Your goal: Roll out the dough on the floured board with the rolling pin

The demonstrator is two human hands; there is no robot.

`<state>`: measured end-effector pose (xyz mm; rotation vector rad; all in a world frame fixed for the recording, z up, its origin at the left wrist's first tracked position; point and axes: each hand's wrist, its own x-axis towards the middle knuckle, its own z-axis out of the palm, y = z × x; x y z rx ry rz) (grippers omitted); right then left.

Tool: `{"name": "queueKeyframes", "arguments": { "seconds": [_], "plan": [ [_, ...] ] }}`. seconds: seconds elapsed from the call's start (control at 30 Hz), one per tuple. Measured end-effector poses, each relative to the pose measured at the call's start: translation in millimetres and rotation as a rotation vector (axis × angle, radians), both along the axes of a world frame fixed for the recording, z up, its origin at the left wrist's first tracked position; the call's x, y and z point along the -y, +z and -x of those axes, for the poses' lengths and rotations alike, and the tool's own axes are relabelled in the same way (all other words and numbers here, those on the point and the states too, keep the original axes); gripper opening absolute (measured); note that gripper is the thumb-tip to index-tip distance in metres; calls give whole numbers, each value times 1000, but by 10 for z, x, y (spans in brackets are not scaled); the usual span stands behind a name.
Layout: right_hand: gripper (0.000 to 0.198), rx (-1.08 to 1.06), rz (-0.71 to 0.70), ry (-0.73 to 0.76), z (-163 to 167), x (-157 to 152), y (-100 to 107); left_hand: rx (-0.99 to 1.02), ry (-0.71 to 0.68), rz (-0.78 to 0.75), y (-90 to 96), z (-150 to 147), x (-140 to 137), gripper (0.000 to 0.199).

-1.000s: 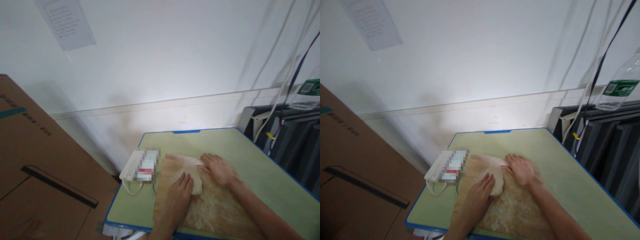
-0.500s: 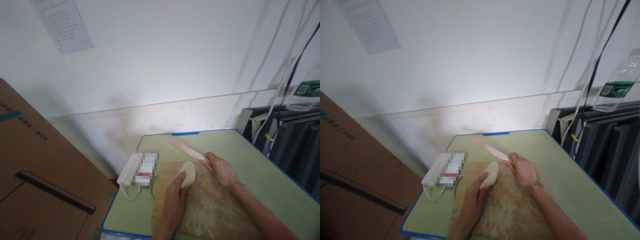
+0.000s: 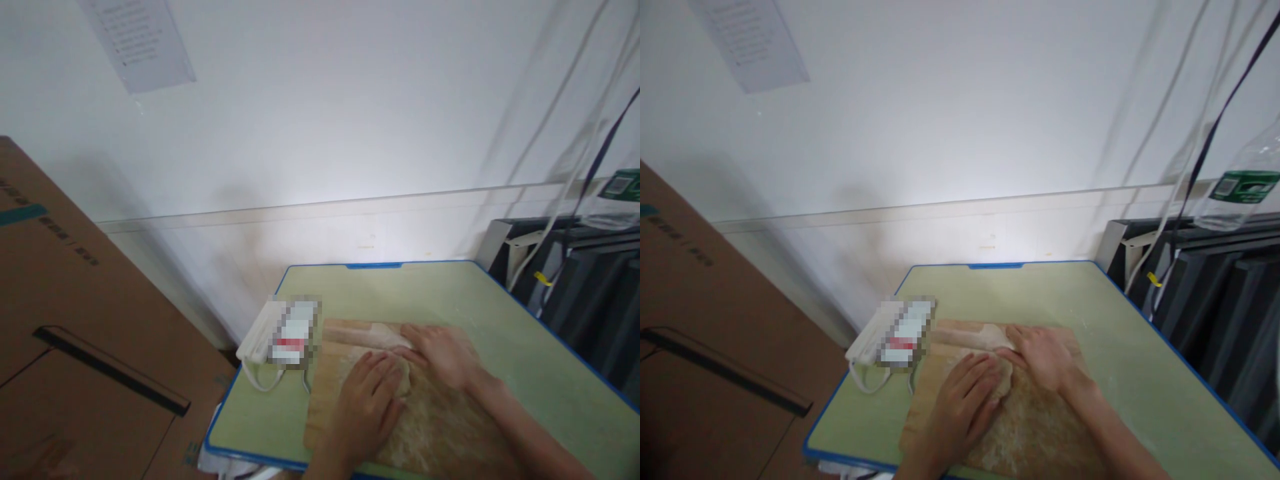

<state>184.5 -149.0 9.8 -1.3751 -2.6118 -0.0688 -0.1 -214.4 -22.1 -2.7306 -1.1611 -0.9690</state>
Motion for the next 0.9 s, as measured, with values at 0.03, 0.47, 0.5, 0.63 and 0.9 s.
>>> {"name": "queueKeyframes", "arguments": {
  "seconds": [0.03,0.47,0.5,0.63,0.9],
  "plan": [
    [23,3,-19,35,-1,26,-10,36,30,-30,13,-2,13,26],
    [47,-76,-160,58,107,102,-341,-138,489,118,-61,-45,-78,26],
    [48,-85,-131,68,121,70,-342,-152,498,122,-34,-46,-91,27],
    [49,-92,-48,79,155,-88,-333,-214,523,170,127,-54,-189,30],
    [38,-100,89,49,221,-331,-306,-314,510,256,248,-55,-507,33]
  ]
}}
